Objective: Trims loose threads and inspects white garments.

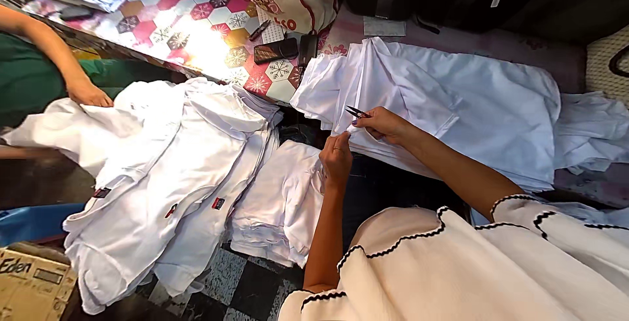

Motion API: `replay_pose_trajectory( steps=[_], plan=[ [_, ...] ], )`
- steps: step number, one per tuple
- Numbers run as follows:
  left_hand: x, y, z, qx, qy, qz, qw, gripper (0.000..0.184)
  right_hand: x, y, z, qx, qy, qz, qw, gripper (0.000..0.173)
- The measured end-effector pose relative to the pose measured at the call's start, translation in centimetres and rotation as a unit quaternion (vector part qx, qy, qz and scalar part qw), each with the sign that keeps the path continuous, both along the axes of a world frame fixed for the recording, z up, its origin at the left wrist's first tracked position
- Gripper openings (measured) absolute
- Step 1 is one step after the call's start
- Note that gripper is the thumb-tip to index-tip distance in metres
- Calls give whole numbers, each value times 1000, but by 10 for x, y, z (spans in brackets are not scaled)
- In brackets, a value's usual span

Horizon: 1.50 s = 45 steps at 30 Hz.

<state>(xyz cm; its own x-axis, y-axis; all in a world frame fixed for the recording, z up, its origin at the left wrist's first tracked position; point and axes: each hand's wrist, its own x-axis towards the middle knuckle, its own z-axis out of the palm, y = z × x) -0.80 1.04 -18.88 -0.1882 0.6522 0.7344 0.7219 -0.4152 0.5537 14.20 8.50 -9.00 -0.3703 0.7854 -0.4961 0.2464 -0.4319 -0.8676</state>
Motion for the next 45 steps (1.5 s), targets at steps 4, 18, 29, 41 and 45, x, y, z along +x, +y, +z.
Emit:
replay_pose_trajectory(
  steps=[4, 18, 29, 41, 45],
  plan=[
    [3, -16, 0, -78, -63, 13, 995, 12, 7, -4, 13, 49, -53, 21, 997, 48],
    [-1, -32, 4, -97, -102, -58, 988, 12, 7, -18, 8, 6, -139, 144, 980, 48],
    [-16, -36, 42, -548, -212, -237, 773, 36, 67, -26, 36, 27, -86, 70, 993, 44],
    [-38, -53, 12, -577, -192, -198, 768, 19, 69, -31, 40, 167, -89, -16, 982, 46],
    [-30, -51, 24, -558, -113, -203, 797, 24, 39, -23, 21, 286, -114, 14, 951, 41]
  ],
)
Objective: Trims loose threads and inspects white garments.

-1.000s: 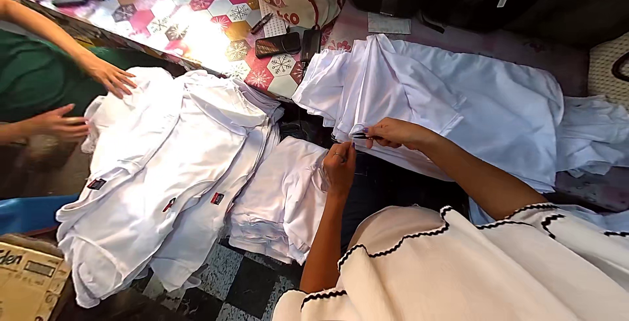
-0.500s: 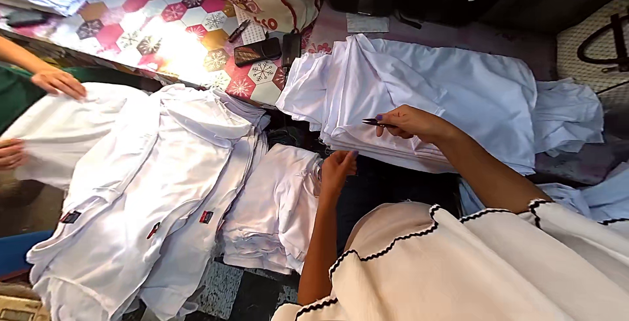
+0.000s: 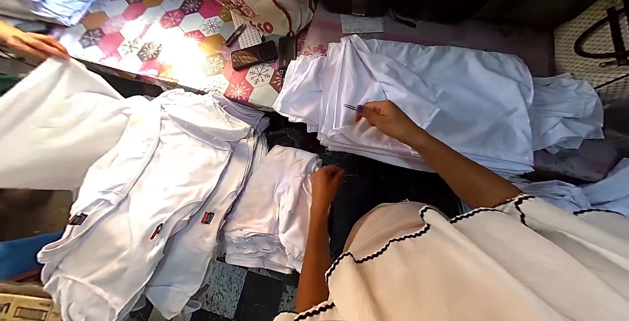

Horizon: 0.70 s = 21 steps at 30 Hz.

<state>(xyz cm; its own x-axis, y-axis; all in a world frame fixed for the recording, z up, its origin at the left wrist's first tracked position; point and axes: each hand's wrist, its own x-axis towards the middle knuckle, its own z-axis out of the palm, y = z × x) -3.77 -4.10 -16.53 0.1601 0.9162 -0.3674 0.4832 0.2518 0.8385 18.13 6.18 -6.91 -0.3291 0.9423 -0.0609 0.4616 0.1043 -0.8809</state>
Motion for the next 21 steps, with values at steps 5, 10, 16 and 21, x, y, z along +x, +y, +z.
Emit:
replay_pose_trajectory(
  steps=[5, 10, 16, 21],
  plan=[
    [78, 28, 3, 32, -267, 110, 957, 34, -14, -3, 17, -112, 47, 26, 992, 46],
    [90, 18, -10, 61, -207, 44, 975, 15, 46, -26, 12, -273, 74, -34, 959, 47],
    [89, 3, 12, 38, -255, 16, 966, 13, 96, -76, -31, -400, 99, -96, 906, 44],
    [82, -3, 24, 2, -255, -3, 967, 12, 108, -92, -38, -412, 132, -137, 891, 43]
  ],
)
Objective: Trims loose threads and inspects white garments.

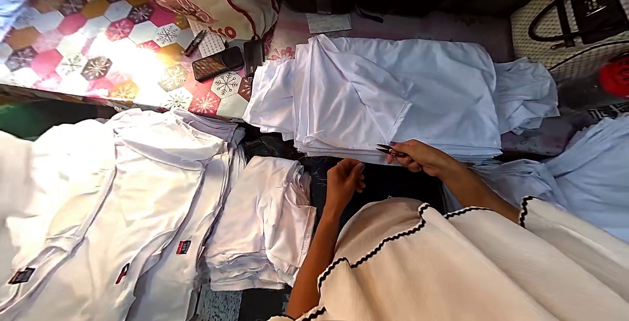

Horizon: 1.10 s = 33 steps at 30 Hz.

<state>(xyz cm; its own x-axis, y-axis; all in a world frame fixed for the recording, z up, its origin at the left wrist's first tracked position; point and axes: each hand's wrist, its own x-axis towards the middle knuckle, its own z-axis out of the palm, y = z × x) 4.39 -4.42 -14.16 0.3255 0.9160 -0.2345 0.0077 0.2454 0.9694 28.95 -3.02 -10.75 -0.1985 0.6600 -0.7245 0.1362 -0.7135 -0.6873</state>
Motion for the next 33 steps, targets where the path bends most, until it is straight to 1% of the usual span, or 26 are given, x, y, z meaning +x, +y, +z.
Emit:
replay_pose_trajectory(
  steps=[4, 10, 13, 15, 16, 17, 18, 19, 20, 21, 22, 23, 24, 25, 26, 27, 28, 29, 30, 31, 32, 33],
  plan=[
    [-1, -3, 4, -26, -16, -2, 1000, 9, 16, -1, -7, -17, 13, -3, 1000, 44],
    [-6, -9, 7, -12, -15, -23, 1000, 8, 8, 7, -18, -6, 39, 1, 999, 42],
    [-24, -17, 9, -33, -10, -27, 999, 8, 9, 5, -22, 1, 48, -2, 999, 40],
    [-49, -24, 5, -49, 5, -11, 999, 9, 12, 3, -20, -3, 51, -7, 999, 40],
    [-69, -29, 2, -42, 40, 18, 998, 12, 13, 3, -16, -2, 49, -8, 999, 41],
    [-95, -34, -3, -21, 111, 66, 991, 16, 12, 3, -11, 5, 39, -7, 999, 43],
    [-123, -39, -7, 6, 228, 123, 966, 21, 9, 5, -4, 23, 16, -2, 1000, 44],
    [-149, -43, -9, 25, 373, 179, 910, 26, 2, 7, 2, 60, -24, 8, 998, 46],
    [-168, -47, -6, 13, 489, 219, 844, 30, -8, 10, 8, 122, -75, 24, 989, 47],
    [-176, -48, 0, -12, 544, 245, 802, 35, -20, 15, 11, 199, -127, 47, 971, 45],
    [-177, -47, 5, -6, 548, 252, 798, 42, -35, 22, 13, 283, -166, 73, 942, 39],
    [-170, -44, 8, 21, 527, 248, 812, 48, -52, 30, 12, 369, -191, 98, 905, 30],
    [-157, -37, 9, 51, 490, 235, 838, 50, -72, 39, 10, 442, -213, 115, 864, 28],
    [-141, -28, 7, 79, 450, 214, 863, 52, -95, 48, 5, 508, -240, 125, 818, 34],
    [-125, -17, 2, 108, 413, 197, 883, 53, -117, 59, -1, 557, -273, 141, 772, 41],
    [-109, -4, -3, 138, 384, 187, 894, 53, -136, 71, -8, 582, -302, 165, 737, 41],
    [-95, 7, -7, 157, 368, 184, 898, 53, -151, 81, -16, 588, -322, 193, 716, 34],
    [-83, 17, -10, 177, 361, 189, 896, 52, -158, 89, -21, 592, -332, 210, 704, 24],
    [-74, 23, -11, 192, 359, 196, 892, 51, -158, 95, -21, 594, -333, 209, 702, 17],
    [-70, 28, -9, 208, 357, 205, 887, 48, -150, 99, -13, 593, -329, 190, 710, 15],
    [-69, 30, -8, 223, 353, 217, 883, 45, -131, 102, 2, 582, -325, 156, 729, 18],
    [-70, 30, -8, 235, 345, 228, 879, 43, -102, 104, 19, 555, -326, 109, 758, 22]
  ],
)
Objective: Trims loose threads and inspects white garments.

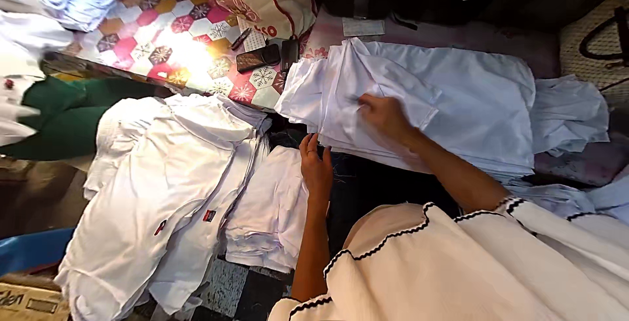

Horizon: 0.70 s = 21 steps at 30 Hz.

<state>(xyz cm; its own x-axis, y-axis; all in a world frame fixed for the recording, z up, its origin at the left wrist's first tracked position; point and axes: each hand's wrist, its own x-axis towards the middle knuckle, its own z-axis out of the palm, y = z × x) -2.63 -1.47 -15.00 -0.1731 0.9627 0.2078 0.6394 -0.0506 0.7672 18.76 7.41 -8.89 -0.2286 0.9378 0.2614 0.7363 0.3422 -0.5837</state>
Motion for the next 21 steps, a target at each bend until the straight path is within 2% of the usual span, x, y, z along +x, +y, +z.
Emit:
replay_pose_trajectory(
  steps=[2, 4, 5, 6, 7, 9, 11, 14, 17, 19, 21],
  plan=[
    [-8, -3, -9, 28, -12, 9, 999, 39, 79, 5, 29, -19, 36, -150, 988, 30],
    [-10, -1, -23, 65, -6, 1, 998, 33, 143, 2, 50, -6, 49, -310, 950, 40],
    [-7, 3, -30, 80, 2, -12, 997, 33, 152, -3, 58, 0, 54, -356, 933, 42],
    [-2, 11, -36, 94, 11, -29, 995, 32, 145, -11, 63, 7, 51, -365, 930, 41],
    [1, 20, -43, 103, 26, -47, 993, 32, 126, -22, 63, 14, 44, -338, 940, 38],
    [2, 39, -55, 98, 63, -83, 990, 31, 67, -51, 46, 2, 59, -226, 972, 26],
    [-1, 55, -63, 106, 85, -98, 986, 23, 19, -60, 3, -27, 66, -104, 992, 20],
    [-9, 61, -59, 112, 46, -102, 987, 15, -14, -54, -46, -135, -75, 7, 988, 38],
    [-14, 58, -46, 107, -25, -76, 991, 14, -15, -51, -60, -177, -137, 24, 974, 32],
    [-13, 56, -41, 97, -37, -83, 991, 16, -9, -48, -57, -189, -110, 19, 976, 28],
    [-14, 55, -38, 91, 0, -134, 987, 32, -1, -41, -55, -224, -64, 19, 972, 27]
  ],
)
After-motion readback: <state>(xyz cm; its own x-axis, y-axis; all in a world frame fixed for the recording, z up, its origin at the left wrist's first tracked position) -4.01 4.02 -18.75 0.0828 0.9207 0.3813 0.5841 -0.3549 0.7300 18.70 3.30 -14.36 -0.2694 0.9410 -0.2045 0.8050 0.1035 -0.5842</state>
